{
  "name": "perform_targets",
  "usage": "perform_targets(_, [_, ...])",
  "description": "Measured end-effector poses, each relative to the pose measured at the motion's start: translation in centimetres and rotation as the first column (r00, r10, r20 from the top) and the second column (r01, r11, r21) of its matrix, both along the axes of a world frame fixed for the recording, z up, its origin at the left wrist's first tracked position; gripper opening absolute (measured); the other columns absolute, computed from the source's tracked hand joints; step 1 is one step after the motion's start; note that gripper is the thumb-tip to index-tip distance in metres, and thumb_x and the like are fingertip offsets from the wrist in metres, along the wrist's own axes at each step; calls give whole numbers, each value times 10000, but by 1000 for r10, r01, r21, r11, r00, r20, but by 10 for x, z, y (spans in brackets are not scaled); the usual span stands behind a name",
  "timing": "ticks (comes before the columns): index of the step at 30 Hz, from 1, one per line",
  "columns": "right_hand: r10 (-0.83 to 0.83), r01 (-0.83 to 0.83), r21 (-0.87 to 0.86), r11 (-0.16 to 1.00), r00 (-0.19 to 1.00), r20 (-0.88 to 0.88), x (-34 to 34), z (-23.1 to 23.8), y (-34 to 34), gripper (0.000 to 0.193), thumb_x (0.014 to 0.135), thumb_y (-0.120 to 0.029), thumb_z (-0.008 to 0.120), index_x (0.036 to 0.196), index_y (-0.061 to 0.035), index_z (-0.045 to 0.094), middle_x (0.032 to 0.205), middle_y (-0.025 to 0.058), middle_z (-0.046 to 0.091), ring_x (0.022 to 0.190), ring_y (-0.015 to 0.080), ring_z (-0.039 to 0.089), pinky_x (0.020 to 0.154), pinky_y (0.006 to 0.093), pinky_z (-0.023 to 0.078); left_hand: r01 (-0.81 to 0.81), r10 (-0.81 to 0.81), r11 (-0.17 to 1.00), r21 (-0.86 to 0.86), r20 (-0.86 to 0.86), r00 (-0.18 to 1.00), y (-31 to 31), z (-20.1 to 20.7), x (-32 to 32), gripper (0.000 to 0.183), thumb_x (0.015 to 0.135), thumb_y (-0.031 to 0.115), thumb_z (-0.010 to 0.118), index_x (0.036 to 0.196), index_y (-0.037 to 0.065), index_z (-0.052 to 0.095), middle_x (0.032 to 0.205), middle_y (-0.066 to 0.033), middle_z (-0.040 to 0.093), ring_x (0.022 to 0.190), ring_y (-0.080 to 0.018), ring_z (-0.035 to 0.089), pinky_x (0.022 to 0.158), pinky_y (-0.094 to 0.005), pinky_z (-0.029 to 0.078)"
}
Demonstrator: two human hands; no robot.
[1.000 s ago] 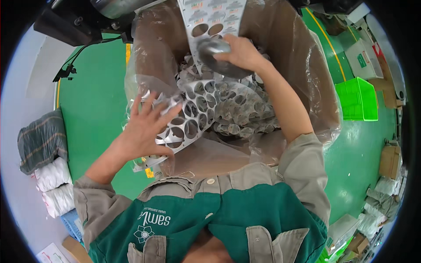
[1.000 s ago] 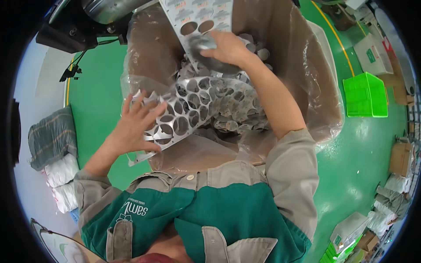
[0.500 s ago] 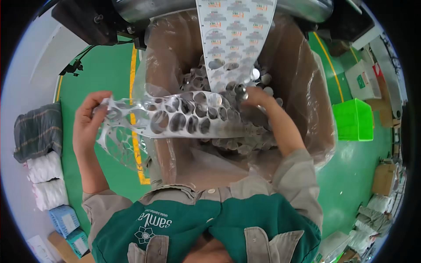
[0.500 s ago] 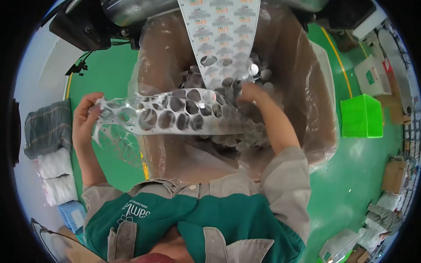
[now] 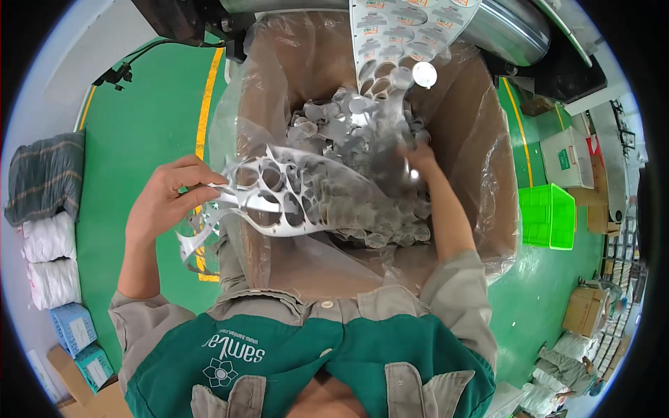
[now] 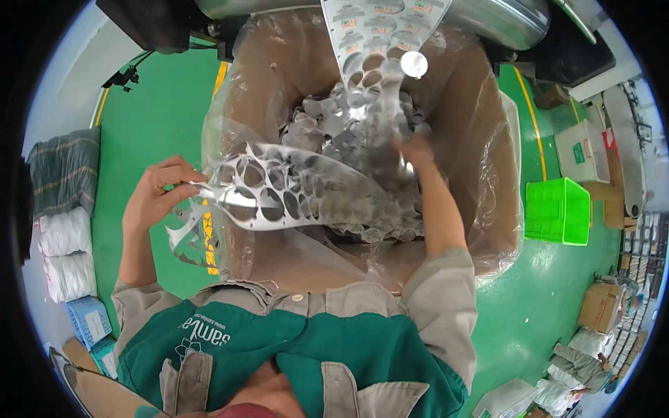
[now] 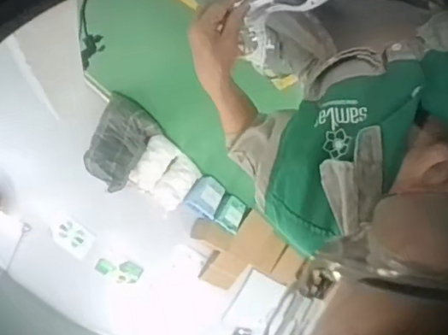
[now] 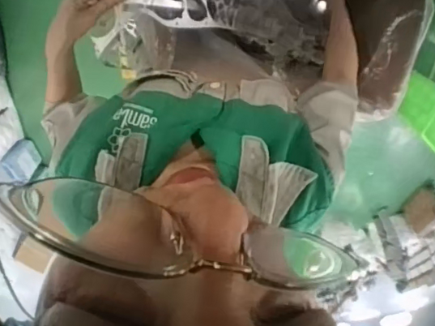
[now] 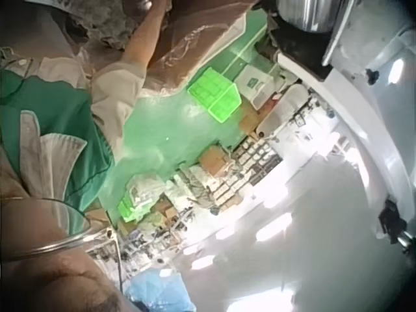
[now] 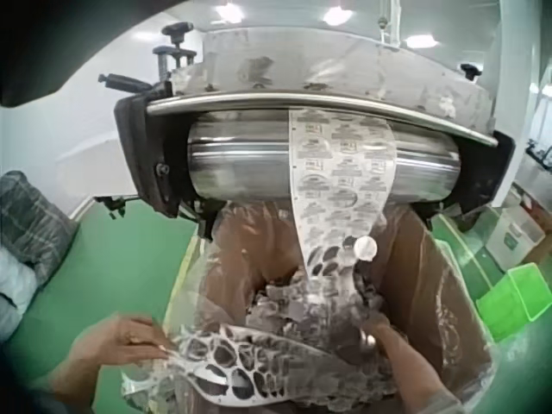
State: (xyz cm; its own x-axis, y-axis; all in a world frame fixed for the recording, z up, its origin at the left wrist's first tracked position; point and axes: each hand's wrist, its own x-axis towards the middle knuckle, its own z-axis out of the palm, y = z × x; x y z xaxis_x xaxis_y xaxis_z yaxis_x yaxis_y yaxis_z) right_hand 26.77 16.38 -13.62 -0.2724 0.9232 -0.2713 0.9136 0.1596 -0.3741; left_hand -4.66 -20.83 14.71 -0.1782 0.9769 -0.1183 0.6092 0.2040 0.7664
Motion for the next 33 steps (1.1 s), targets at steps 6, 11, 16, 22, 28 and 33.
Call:
perform_targets(6, [698, -690, -123, 714, 684, 215, -52, 96, -41, 558, 669, -364, 668, 1055, 23, 554, 997, 204, 597, 946, 338, 571, 811, 387, 443, 32, -44, 972, 233, 47, 998, -25, 29, -10, 243, 680, 211, 696, 763, -3, 616, 839, -80, 518, 775, -159, 494, 702, -268, 388])
perform_targets(11, [242, -552, 37, 833, 303, -922, -73, 242, -69, 451, 792, -291, 626, 1126, -7, 517, 1016, 118, 602, 858, 168, 597, 756, 292, 479, -142, 120, 909, 391, 80, 989, -39, 35, 4, 315, 667, 270, 695, 650, -2, 537, 757, -65, 467, 753, -176, 468, 712, -299, 376])
perform_targets(16, [-340, -823, -259, 505, 87, -937, -74, 223, -84, 460, 867, -334, 512, 1184, -4, 465, 1029, 113, 593, 971, 201, 576, 809, 368, 491, 4, -18, 822, 569, 20, 1000, -32, 37, 21, 387, 694, 288, 721, 583, 29, 455, 725, -70, 488, 664, -194, 471, 584, -310, 380])
perform_targets(22, [636, -597, -587, 547, 752, -172, -61, 80, -43, 513, 709, -367, 666, 1030, 21, 570, 1024, 141, 600, 974, 225, 568, 828, 322, 442, -109, -325, 815, 569, 605, 727, -76, 25, 15, 296, 761, 193, 692, 621, 26, 491, 549, -57, 493, 436, -143, 414, 399, -274, 295])
perform_targets(28, [707, -655, -322, 684, 486, 514, -46, 86, -45, 428, 540, -262, 717, 875, -3, 656, 922, 186, 632, 810, 292, 623, 703, 362, 487, -4, -9, 1000, -19, -629, 777, -67, 21, 28, 182, 710, 71, 626, 882, 17, 600, 895, -102, 587, 874, -290, 553, 731, -350, 453])
perform_targets(33, [738, -734, -76, 674, 667, 101, -54, 134, -37, 631, 623, -419, 692, 1017, 53, 551, 1027, 219, 576, 967, 323, 545, 806, 365, 430, 151, 32, 971, 187, -724, 689, 10, 7, 31, 453, 687, 169, 667, 1102, 58, 521, 1194, -136, 486, 1157, -336, 407, 974, -447, 296])
